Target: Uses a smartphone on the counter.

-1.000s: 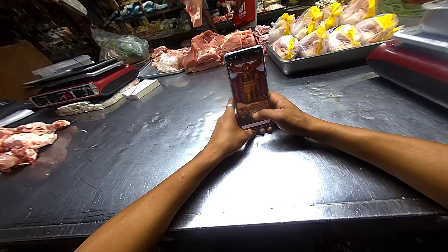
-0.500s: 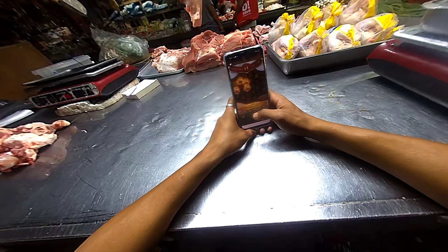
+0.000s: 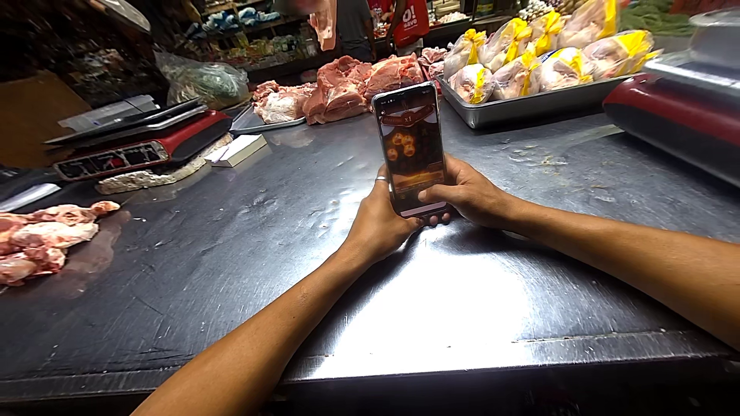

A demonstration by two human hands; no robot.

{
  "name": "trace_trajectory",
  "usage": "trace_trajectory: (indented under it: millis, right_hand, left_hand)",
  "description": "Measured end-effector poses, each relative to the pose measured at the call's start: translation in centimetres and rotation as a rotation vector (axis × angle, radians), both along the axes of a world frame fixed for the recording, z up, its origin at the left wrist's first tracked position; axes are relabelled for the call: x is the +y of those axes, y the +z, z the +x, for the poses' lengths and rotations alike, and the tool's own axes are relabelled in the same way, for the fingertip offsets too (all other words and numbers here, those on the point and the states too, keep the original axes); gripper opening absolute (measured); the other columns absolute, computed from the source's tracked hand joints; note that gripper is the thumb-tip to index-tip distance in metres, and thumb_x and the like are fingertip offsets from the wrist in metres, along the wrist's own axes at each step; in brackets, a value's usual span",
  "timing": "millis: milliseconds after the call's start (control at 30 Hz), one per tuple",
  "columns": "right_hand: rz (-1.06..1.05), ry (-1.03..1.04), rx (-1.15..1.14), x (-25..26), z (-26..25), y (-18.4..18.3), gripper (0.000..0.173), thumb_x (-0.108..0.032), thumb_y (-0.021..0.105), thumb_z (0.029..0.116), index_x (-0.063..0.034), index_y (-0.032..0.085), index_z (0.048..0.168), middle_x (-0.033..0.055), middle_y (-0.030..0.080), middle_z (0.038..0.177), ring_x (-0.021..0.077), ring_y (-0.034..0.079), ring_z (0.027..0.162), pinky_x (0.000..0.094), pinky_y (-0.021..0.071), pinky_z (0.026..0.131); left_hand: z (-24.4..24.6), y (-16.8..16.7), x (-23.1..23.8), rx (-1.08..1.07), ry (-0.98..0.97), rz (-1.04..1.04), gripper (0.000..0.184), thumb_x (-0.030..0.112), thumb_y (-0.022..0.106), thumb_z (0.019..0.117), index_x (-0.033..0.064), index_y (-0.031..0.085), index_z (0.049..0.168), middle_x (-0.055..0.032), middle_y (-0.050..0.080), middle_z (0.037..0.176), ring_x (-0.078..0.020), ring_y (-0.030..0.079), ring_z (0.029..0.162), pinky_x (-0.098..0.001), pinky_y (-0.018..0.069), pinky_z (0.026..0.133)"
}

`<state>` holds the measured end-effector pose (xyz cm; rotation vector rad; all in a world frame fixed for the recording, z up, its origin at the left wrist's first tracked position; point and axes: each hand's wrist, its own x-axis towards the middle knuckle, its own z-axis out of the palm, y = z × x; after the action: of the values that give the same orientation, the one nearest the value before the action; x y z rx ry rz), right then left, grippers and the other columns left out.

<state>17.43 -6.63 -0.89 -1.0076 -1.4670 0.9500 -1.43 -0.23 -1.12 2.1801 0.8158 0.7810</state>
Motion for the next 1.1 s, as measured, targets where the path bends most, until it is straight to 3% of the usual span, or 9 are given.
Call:
trace_trajectory:
  millis: [567,800,967,1100]
  right_hand:
    - [0.003,-0.003,-0.008,-0.10,-0.03,-0.02,0.035,-0.005,0.059,0.0976,-0.0106,0.056,0.132,0.0076,0.072,0.097,0.0120,0.066,0.063,0.0222,0.0496,0.044]
    - [-0.008,0.026,0.010,0.43,0.32,-0.09,0.036,-0.006,0.061,0.0945,-0.0096,0.055,0.130,0.0066,0.072,0.100,0.0130,0.069,0.073,0.0244,0.0541,0.050]
    - [0.000,-0.006,-0.004,-0.18,-0.06,0.00,0.035,-0.005,0.059,0.0971,-0.0110,0.056,0.132,0.0077,0.073,0.097,0.0122,0.067,0.064,0.0223,0.0504,0.044]
    - [-0.005,0.019,-0.007,0.38,0.20,0.15,0.038,-0.006,0.061,0.0949,-0.0094,0.054,0.132,0.0062,0.072,0.101,0.0127,0.070,0.073,0.0248,0.0554,0.051]
  left_hand:
    - [0.16,-0.17,0.16,-0.003,0.017,-0.025,0.102,0.008,0.094,0.0691,0.0196,0.034,0.151,-0.0031,0.074,0.107,-0.0140,0.074,0.097,-0.0396,0.0622,0.088]
    - [0.03,-0.19,0.14,-0.002,0.002,-0.002,0.099,0.008,0.093,0.0707,0.0188,0.034,0.149,-0.0030,0.074,0.106,-0.0134,0.074,0.095,-0.0392,0.0627,0.086]
    - [-0.01,-0.19,0.27,0.002,0.008,-0.001,0.100,0.007,0.092,0.0699,0.0193,0.034,0.151,-0.0024,0.074,0.107,-0.0127,0.074,0.097,-0.0390,0.0624,0.087]
    - [0.02,-0.19,0.21,-0.002,0.008,0.001,0.101,0.008,0.092,0.0705,0.0174,0.033,0.152,-0.0030,0.073,0.108,-0.0132,0.073,0.098,-0.0396,0.0617,0.089]
